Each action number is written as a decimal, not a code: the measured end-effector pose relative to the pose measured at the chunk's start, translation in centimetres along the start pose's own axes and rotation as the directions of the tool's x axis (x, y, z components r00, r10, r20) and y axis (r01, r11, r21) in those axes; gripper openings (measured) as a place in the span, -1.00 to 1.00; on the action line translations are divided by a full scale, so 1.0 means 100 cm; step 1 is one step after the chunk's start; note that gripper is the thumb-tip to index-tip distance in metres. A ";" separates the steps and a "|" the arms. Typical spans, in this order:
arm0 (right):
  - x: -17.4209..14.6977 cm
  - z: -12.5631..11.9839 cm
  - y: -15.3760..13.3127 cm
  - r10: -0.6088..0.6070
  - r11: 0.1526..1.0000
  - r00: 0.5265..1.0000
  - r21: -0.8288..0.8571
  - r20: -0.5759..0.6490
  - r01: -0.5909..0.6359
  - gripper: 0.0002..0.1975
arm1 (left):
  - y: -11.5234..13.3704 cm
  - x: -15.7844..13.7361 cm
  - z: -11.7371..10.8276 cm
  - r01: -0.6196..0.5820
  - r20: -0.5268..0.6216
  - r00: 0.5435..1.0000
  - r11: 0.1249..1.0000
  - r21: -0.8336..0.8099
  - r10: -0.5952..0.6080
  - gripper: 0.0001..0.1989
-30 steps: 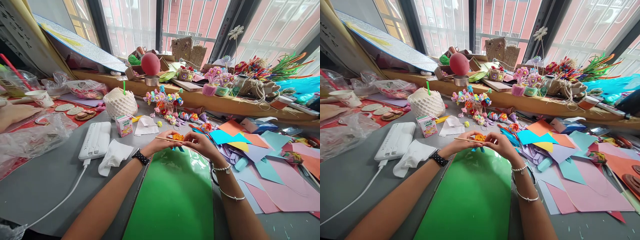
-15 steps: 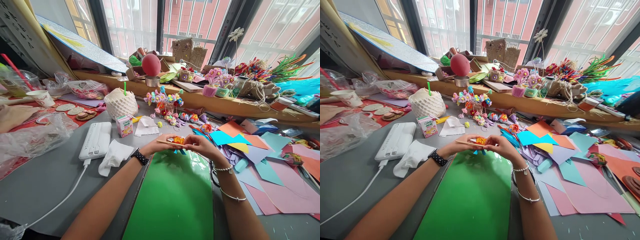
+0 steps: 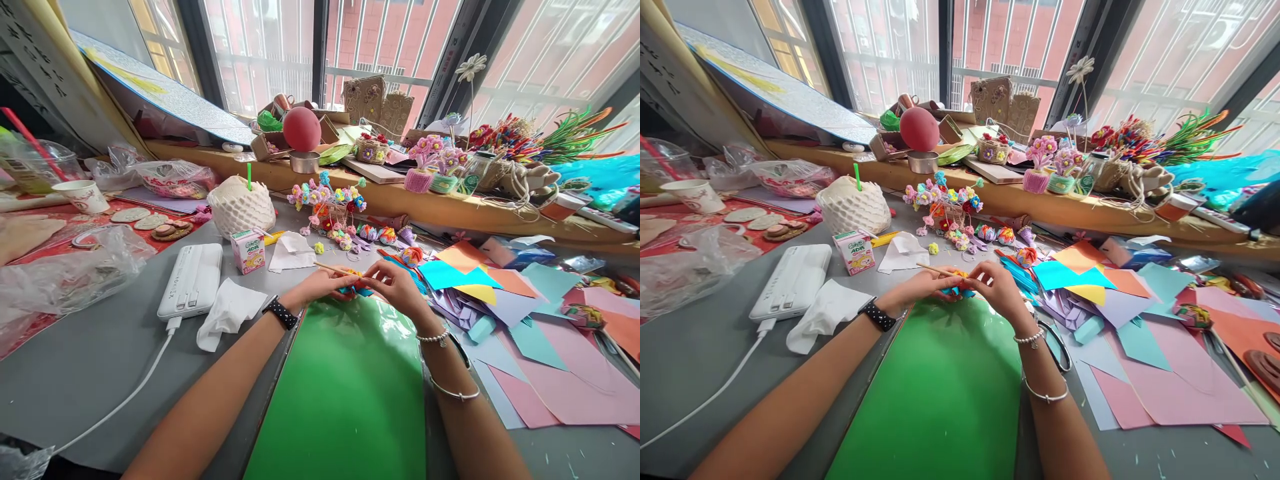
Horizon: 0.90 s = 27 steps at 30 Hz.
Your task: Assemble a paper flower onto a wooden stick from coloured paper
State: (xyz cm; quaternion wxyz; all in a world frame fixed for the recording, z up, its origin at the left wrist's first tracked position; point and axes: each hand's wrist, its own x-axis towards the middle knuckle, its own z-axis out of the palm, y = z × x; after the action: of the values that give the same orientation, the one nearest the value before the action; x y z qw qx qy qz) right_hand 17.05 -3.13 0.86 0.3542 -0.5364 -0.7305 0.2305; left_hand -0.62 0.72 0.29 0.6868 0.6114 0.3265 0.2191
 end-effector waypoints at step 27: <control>-0.001 0.021 0.002 -0.224 0.900 0.972 -0.398 -0.073 0.178 -0.87 | -0.007 0.002 0.008 -0.206 0.043 0.760 0.177 0.962 0.649 -0.83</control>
State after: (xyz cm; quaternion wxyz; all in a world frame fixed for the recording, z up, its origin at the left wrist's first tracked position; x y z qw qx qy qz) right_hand 15.60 -3.09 -0.63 0.3049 -0.5302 -0.7911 0.0117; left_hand -0.02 0.20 -0.36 0.0332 0.8994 0.3246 0.2910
